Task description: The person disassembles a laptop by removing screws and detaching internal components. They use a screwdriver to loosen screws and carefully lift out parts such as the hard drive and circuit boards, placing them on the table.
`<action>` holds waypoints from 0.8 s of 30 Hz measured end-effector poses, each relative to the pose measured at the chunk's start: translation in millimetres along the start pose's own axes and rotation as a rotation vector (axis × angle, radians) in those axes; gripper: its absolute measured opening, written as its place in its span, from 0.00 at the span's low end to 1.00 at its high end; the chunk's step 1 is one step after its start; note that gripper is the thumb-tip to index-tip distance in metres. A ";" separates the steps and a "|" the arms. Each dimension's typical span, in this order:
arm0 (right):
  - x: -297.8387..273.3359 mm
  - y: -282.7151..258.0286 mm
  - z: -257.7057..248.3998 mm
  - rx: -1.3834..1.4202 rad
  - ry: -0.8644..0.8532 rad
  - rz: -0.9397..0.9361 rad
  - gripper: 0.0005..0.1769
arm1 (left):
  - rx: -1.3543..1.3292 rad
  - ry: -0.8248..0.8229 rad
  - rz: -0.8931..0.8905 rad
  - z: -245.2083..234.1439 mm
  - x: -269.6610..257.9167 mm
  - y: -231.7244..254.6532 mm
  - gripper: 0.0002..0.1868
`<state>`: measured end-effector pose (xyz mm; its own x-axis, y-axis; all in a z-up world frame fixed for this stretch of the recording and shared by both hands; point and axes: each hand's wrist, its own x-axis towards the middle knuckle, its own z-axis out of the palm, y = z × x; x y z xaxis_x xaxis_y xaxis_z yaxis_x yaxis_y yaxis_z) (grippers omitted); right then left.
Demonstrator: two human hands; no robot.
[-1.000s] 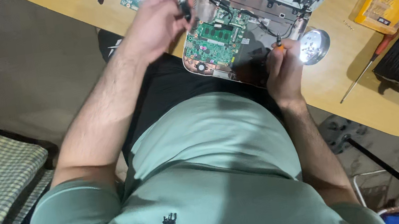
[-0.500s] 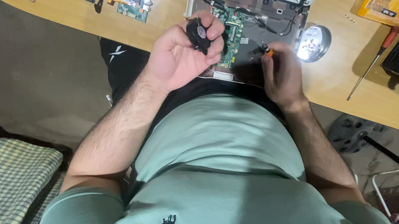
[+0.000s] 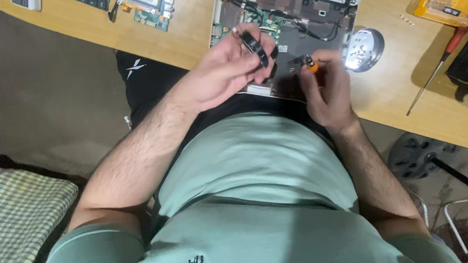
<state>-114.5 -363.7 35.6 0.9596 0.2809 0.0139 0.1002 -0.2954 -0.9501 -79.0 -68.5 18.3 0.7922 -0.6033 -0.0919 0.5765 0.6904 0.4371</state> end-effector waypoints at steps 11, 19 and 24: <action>22.8 -24.2 24.4 0.072 0.198 -0.132 0.15 | 0.168 0.013 0.025 15.1 13.7 -34.9 0.16; 22.4 -34.9 28.5 -0.005 0.291 -0.186 0.09 | 0.074 -0.027 0.021 10.2 18.9 -42.8 0.16; 21.7 -41.3 28.3 0.013 0.295 -0.203 0.07 | 0.088 -0.029 0.049 13.9 19.6 -46.5 0.17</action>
<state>-105.3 -319.6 66.3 0.9552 0.0565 0.2905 0.2953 -0.2488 -0.9224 -93.1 -117.9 8.6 0.8123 -0.5817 -0.0429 0.5160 0.6823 0.5179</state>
